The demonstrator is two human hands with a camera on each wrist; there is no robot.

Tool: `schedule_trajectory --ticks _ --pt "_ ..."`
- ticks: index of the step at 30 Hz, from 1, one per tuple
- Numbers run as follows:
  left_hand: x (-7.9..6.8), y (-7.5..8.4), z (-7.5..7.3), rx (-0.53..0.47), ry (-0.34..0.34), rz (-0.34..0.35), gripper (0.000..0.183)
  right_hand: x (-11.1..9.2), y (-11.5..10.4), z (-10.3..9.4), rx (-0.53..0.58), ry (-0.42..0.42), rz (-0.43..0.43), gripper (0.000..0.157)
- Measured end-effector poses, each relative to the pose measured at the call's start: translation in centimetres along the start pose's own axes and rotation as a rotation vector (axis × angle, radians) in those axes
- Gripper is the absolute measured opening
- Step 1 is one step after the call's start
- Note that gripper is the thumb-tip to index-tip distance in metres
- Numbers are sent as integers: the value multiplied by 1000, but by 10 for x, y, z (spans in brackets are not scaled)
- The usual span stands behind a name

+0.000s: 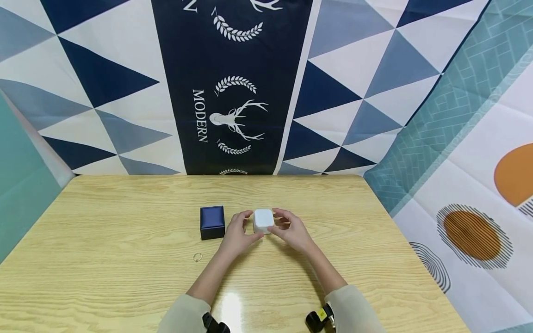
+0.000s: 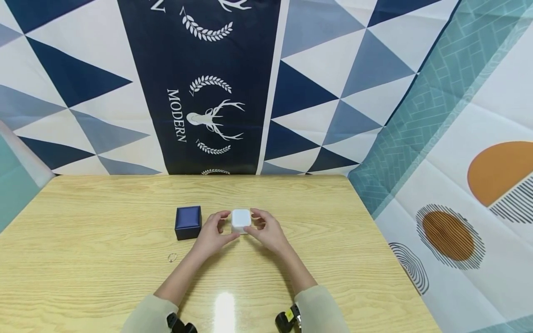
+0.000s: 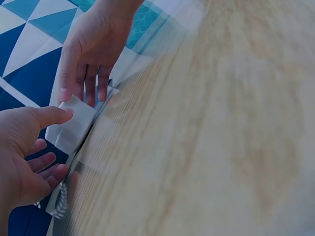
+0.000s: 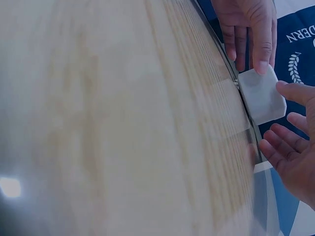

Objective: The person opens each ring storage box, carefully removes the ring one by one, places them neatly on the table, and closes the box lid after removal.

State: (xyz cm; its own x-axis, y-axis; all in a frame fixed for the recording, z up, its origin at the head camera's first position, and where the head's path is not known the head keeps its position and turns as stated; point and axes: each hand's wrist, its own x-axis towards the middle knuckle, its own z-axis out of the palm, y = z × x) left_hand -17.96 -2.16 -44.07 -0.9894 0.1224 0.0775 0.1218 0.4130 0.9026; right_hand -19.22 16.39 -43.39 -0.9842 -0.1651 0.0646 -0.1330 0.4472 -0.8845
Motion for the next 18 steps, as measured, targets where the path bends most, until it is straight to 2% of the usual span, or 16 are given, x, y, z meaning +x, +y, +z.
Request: schedule_trajectory --ticks 5,18 --pt "4 -1 0 -41 -3 -20 66 2 0 1 -8 -20 2 60" --pt "9 -3 2 -60 -18 2 68 6 0 2 -3 -48 23 66"
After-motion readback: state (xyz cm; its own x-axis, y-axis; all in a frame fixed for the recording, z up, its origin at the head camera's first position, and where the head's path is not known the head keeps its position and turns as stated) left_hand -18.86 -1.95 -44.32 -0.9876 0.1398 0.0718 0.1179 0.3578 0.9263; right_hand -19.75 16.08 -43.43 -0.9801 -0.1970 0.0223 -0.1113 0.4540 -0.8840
